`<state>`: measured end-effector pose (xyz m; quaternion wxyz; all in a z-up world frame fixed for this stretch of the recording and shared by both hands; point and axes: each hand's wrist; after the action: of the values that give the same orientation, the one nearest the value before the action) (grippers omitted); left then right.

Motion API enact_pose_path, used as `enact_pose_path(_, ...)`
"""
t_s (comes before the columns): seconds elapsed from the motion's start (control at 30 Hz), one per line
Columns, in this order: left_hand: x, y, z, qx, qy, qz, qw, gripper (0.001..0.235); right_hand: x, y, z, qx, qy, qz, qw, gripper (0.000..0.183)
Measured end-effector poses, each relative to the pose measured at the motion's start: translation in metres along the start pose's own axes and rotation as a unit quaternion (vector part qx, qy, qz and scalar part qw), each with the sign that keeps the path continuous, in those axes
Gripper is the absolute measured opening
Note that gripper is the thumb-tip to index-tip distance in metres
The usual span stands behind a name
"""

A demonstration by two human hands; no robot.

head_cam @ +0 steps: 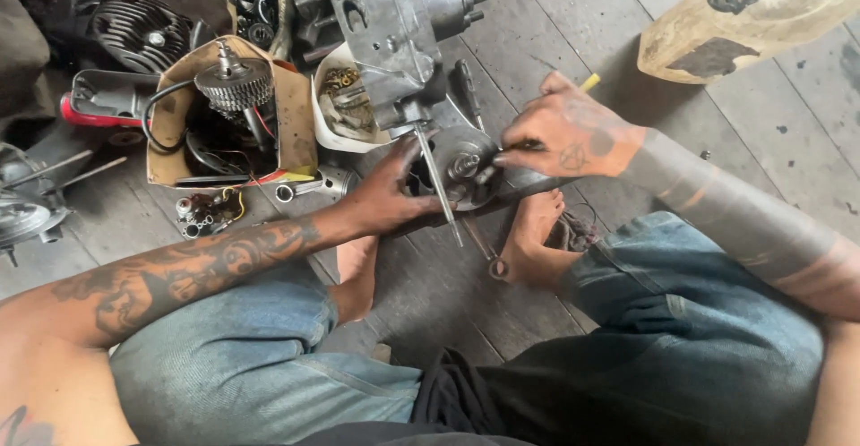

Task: Detailed cleaning and lubrication of motorcycle engine components using a small brush and a metal rod for stabilization.

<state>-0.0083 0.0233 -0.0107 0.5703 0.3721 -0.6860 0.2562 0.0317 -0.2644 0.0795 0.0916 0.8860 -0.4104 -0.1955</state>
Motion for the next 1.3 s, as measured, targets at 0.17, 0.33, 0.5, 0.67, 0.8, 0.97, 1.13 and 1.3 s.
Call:
enact_pose_path(0.17,0.006,-0.004,-0.007,-0.027,-0.024,0.035,0.999,0.107,0.003,0.013,-0.001,0.055,0.033,-0.021,0.998,0.035)
enact_pose_path(0.33,0.003,-0.004,-0.003,-0.014,-0.006,0.014,1.0,0.105,0.01,0.022,0.004,0.109,-0.118,0.045,0.986,0.029)
enact_pose_path(0.5,-0.005,-0.001,0.002,0.003,0.07,0.007,0.998,0.1,-0.036,0.01,0.018,0.132,-0.268,0.053,0.953,0.05)
enact_pose_path(0.67,-0.051,-0.007,-0.003,-0.031,0.154,-0.076,0.985,0.103,-0.055,-0.009,0.047,0.108,-0.338,0.119,0.927,0.098)
enact_pose_path(0.8,-0.033,-0.002,-0.008,-0.036,0.182,-0.089,0.979,0.089,-0.059,-0.014,0.052,0.113,-0.313,0.131,0.934,0.089)
enact_pose_path(0.97,-0.028,0.001,-0.012,-0.027,0.259,-0.112,0.959,0.088,-0.047,-0.019,0.073,0.164,-0.176,0.079,0.967,0.072)
enact_pose_path(1.13,-0.017,0.003,-0.015,-0.027,0.261,-0.125,0.957,0.088,-0.054,-0.01,0.06,0.228,-0.168,0.01,0.959,0.064)
enact_pose_path(1.3,0.007,0.008,-0.016,-0.051,0.248,-0.111,0.961,0.084,-0.035,-0.002,0.081,0.29,-0.256,-0.036,0.921,0.055)
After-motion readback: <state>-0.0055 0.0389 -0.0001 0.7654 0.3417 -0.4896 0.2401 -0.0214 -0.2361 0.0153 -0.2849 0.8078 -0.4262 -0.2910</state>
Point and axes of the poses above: each hand's wrist, its own y-axis away from the middle knuckle, its own z-axis out of the palm, x = y × z, and after that the axes turned 2 degrees about -y, right-handed
